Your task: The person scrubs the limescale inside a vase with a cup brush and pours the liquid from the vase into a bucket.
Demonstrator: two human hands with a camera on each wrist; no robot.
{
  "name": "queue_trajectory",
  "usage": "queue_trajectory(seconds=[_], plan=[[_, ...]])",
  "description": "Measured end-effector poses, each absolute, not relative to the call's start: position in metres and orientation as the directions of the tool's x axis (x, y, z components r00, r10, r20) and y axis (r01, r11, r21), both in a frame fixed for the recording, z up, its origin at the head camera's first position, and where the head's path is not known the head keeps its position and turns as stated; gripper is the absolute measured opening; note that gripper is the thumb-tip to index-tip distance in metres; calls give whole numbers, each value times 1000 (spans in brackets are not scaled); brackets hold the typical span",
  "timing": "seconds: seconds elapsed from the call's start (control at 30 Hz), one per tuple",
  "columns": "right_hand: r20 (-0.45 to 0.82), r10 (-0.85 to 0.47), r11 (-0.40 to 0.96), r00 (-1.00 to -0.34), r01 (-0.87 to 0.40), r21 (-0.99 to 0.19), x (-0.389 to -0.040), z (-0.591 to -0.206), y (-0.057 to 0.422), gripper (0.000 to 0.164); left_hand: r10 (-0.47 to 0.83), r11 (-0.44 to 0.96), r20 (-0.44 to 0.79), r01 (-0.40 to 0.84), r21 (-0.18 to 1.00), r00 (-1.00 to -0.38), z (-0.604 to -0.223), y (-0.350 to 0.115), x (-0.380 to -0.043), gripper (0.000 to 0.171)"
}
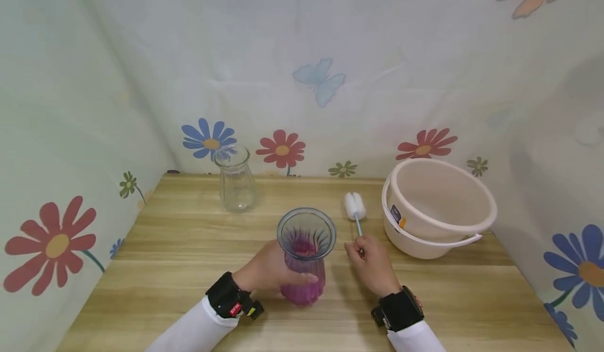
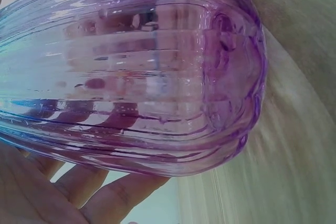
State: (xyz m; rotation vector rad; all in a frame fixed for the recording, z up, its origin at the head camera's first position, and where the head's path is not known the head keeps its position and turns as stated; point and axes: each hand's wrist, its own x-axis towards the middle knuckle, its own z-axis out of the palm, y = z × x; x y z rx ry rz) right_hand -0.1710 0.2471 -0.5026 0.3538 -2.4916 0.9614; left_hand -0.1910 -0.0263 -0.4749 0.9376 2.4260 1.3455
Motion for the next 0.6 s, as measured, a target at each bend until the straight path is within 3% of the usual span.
queue_trajectory(seconds=[0.3,0.6], plan=[[231,-90,762,-969,-217,-610,-169,-498,255,31,629,365,143,453,813,-764,-476,-27,-192,74],[107,-62,781,-992,-115,-614,-165,-495,262,29,649,335,122,426,840,-751,-475,-26,-191,74]])
